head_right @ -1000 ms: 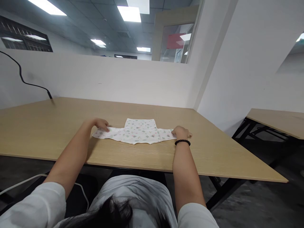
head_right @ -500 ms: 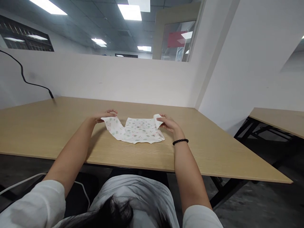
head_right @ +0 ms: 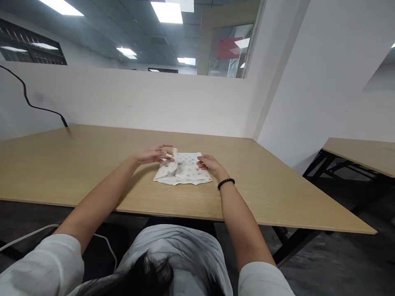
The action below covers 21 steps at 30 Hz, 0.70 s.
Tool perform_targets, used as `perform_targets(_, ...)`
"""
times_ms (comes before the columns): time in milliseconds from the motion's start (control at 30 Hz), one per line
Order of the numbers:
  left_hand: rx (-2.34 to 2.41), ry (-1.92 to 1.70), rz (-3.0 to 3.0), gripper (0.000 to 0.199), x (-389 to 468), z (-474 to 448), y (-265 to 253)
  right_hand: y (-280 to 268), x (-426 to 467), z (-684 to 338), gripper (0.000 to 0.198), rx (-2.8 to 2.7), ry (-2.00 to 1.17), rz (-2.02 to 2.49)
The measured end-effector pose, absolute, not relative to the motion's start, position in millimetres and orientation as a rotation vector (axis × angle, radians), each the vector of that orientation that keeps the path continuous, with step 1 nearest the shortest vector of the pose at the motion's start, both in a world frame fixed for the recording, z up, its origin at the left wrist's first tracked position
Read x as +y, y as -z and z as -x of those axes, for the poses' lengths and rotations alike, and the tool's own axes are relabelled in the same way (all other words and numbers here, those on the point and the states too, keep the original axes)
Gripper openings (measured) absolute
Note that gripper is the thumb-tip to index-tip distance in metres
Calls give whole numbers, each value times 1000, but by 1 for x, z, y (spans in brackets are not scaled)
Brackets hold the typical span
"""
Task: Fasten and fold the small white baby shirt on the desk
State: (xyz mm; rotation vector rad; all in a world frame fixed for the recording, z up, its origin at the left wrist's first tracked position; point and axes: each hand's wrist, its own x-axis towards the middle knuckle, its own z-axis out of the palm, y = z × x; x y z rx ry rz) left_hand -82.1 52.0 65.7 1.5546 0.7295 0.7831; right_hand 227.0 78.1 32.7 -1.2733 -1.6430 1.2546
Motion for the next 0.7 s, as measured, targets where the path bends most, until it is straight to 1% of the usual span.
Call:
perform_targets(67,602,-646,-1598,73,50,76,-63,-30,80,-222,29,-1671,-1218,1278)
perform_targets(133,542,-587,-1655,74,51,75,-59,-28,80,-216,33,-1722,-1186,1259)
perform_targets(267,745,-638,-1925,72,63,81,-51,-22,77,-207,29,-1867,-1109,1235)
perform_targets(367,900,-610,-2046,67,72,85,-40,-17,75,-204,38,-1964,-1047,1226)
perform_targets(533,995,-509,-2135,59,76,83,-24,-13,74,-200,41,-2032,-941,1195)
perform_targets(633,1002,-517,-2195,54,73,80,-27,-12,76,-198,47,-2042,-866,1197)
perform_targets(700,990,-509,-2238,48,69,79,-34,-12,78,-199,46,-2061,-830,1209)
